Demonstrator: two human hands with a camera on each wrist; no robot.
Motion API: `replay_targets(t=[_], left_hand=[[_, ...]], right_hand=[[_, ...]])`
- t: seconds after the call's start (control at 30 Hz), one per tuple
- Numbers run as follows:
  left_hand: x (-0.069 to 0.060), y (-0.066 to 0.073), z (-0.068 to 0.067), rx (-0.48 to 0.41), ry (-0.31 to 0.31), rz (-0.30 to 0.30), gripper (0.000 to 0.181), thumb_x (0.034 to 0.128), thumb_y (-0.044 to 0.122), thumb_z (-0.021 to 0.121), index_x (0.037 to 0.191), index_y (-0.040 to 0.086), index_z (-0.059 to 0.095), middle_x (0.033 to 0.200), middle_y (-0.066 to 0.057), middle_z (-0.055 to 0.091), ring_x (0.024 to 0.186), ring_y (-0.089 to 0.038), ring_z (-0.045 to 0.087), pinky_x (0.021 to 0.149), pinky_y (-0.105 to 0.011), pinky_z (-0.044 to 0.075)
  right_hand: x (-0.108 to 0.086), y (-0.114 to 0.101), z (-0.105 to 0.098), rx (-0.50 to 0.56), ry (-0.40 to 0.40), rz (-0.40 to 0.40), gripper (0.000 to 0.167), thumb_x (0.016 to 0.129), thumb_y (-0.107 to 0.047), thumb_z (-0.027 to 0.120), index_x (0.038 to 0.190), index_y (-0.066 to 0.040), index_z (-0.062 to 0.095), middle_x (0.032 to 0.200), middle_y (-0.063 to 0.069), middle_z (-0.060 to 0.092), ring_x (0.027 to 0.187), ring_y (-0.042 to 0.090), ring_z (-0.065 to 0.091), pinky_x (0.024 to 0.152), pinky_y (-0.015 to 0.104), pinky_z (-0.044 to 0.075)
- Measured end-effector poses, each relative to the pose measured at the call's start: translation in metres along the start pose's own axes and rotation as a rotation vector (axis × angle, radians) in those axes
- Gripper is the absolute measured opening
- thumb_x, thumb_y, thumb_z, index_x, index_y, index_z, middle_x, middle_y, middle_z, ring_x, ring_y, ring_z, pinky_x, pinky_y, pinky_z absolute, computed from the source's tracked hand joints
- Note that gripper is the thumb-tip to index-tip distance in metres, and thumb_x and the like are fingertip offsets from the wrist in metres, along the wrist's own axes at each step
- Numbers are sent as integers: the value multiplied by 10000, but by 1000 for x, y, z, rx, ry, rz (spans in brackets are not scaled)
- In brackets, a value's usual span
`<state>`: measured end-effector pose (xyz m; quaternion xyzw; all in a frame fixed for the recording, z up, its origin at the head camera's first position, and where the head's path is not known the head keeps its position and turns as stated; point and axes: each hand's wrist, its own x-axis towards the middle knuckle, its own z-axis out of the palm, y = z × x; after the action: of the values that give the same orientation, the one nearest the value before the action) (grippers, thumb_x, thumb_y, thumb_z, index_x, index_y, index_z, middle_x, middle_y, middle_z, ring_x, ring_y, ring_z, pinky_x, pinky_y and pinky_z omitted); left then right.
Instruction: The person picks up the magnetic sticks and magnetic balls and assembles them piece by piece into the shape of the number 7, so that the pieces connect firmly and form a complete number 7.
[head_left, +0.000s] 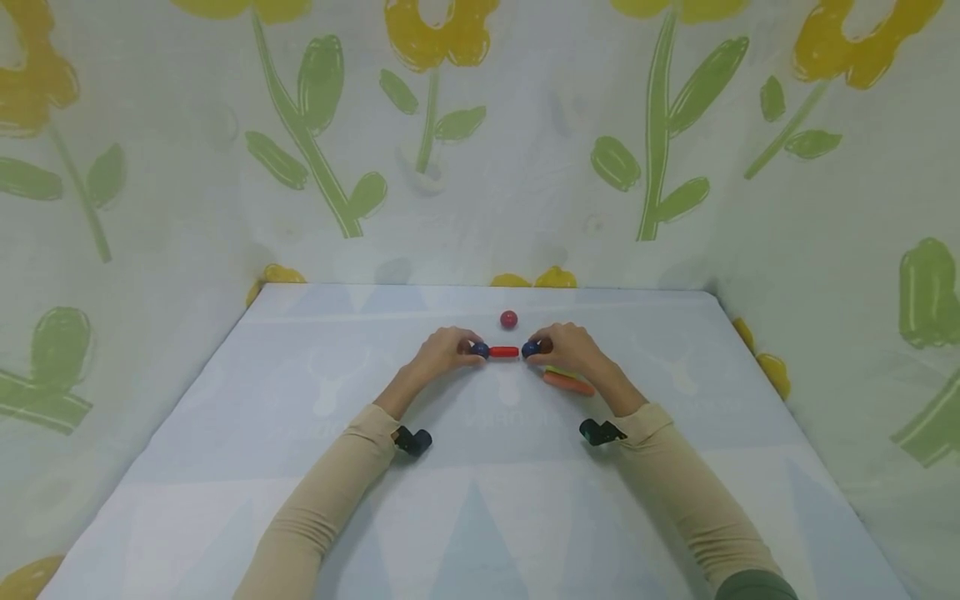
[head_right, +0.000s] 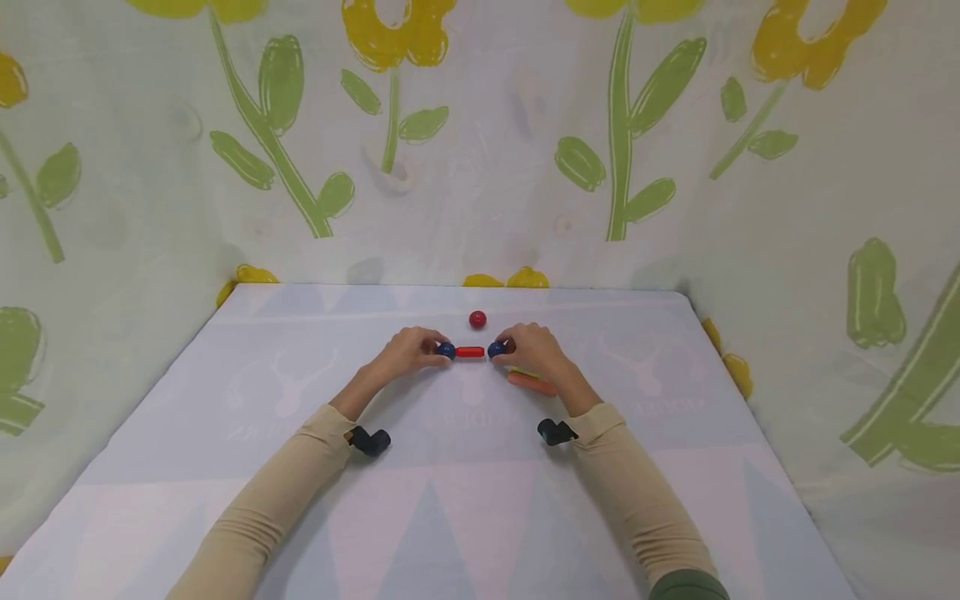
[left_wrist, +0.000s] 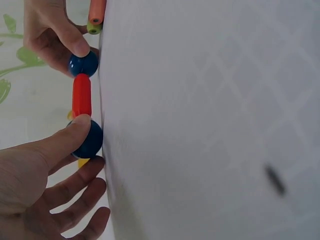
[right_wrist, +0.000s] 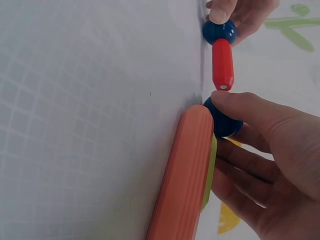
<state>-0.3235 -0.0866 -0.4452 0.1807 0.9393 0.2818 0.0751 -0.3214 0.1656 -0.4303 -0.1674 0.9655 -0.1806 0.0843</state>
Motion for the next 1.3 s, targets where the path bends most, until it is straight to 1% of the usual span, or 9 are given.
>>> replay_targets(t=[0.2, 0.47, 0.7, 0.9, 1.17, 1.3], left_hand=[[1, -2, 1, -12, 3, 9, 414, 850, 303, 766, 1224, 145, 687, 1022, -52, 719, 875, -187, 589, 832, -325, 512], [2, -4, 2, -3, 2, 12, 409, 852, 306, 763, 1222, 150, 690, 1039, -53, 722, 877, -178, 597, 842, -328, 520], [2, -3, 2, -4, 2, 3, 409, 853, 305, 762, 1224, 148, 687, 1028, -57, 721, 878, -184, 597, 851, -330, 526], [2, -3, 3, -2, 2, 3, 405, 855, 309, 760, 1221, 152, 687, 1027, -52, 718, 871, -180, 593, 838, -322, 522], [3, -4, 2, 3, 5, 10, 405, 849, 301, 767, 1217, 151, 692, 990, -47, 717, 842, -177, 586, 778, -294, 499], [3, -4, 2, 3, 0, 10, 407, 851, 299, 765, 1223, 152, 689, 982, -47, 718, 835, -175, 584, 773, -288, 496]], right_hand=[[-1, -2, 0, -6, -1, 8, 406, 874, -306, 746, 1242, -147, 682, 992, 51, 723, 853, 192, 597, 830, 309, 526], [-1, -2, 1, -6, -9, 18, 415, 877, -305, 743, 1255, -148, 675, 978, 48, 715, 847, 193, 583, 801, 294, 515], [-2, -4, -1, -5, -20, 22, 423, 879, -308, 739, 1267, -152, 671, 1002, 53, 722, 849, 192, 588, 824, 307, 526], [-3, -5, -2, -6, -29, 14, 418, 878, -310, 740, 1260, -153, 676, 1003, 51, 721, 843, 191, 582, 807, 304, 514], [-4, -6, -1, -3, -17, 7, 400, 879, -303, 739, 1246, -153, 685, 991, 48, 720, 834, 192, 578, 773, 287, 495], [-5, -7, -2, 2, -18, 12, 406, 877, -310, 741, 1250, -160, 683, 999, 47, 718, 850, 195, 580, 771, 278, 484]])
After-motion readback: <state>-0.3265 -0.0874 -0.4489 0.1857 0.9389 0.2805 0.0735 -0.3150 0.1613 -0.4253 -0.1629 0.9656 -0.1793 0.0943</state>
